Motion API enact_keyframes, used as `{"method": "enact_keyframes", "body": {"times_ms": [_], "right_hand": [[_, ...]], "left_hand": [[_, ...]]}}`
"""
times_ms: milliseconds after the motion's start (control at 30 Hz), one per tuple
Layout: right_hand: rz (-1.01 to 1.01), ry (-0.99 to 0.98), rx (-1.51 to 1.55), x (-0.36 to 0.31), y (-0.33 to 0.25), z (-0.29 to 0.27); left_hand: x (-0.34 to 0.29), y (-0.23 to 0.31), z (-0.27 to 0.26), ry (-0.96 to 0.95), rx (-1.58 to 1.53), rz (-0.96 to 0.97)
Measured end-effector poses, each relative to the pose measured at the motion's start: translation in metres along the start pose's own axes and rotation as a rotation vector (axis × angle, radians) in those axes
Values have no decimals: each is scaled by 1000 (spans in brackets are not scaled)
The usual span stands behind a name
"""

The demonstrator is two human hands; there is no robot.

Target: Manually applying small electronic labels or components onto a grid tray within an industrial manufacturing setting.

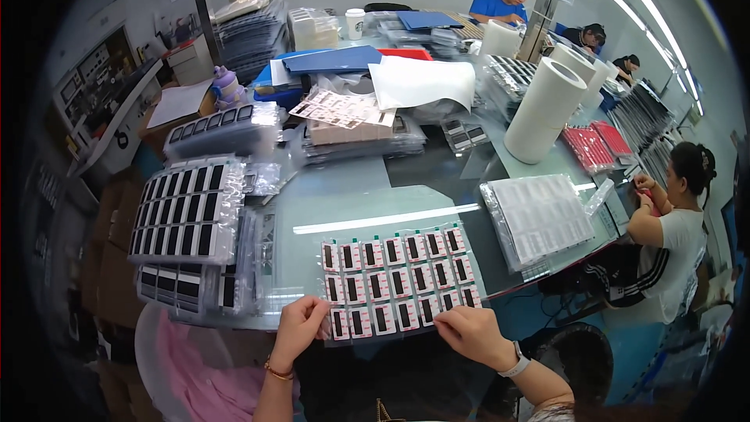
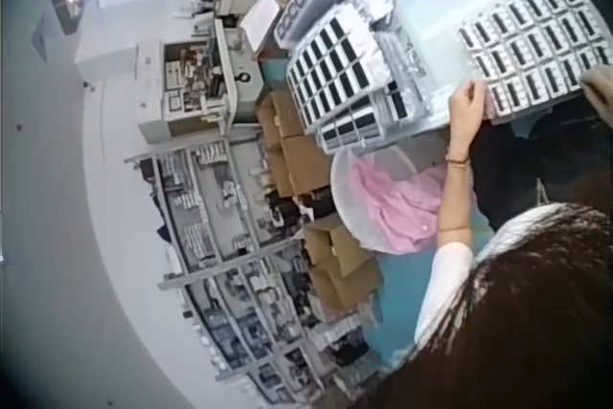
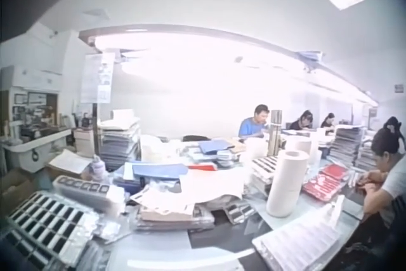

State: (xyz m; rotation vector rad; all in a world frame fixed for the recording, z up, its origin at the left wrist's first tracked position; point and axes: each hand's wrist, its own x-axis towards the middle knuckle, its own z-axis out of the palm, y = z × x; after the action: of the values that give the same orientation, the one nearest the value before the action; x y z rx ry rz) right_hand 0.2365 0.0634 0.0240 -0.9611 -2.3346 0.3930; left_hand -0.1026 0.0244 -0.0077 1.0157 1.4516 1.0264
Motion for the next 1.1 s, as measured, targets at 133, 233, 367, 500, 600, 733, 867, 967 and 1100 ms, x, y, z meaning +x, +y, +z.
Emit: {"method": "enact_keyframes", "body": {"times_ms": [133,233,367,500,600,733,867,967,1100], "right_hand": [[-48,-21,75,17,-18,14],[-39,-111,50,9,-17,18],[218,145,-139,-15,27,-21],[212,161,-395,-41,75,-41],[126,137,-329,-54,87,-37],[73,86,-338,-49,80,-39],[-2,130,-271,-48,89,-32],[-112,99,-246,-50,77,-33],[-80,46,-167,-67,76,-20]], "left_hand": [[2,-1,1,-50,-19,29],[-1,-1,-1,4,35,100],[-11,15,2,126,-41,103],[-1,5,-11,119,582,484],[11,3,-12,191,739,763],[15,-5,-16,190,744,855],[17,-7,-21,176,797,944],[9,-6,-29,162,815,972],[0,-16,-46,132,825,852]]}}
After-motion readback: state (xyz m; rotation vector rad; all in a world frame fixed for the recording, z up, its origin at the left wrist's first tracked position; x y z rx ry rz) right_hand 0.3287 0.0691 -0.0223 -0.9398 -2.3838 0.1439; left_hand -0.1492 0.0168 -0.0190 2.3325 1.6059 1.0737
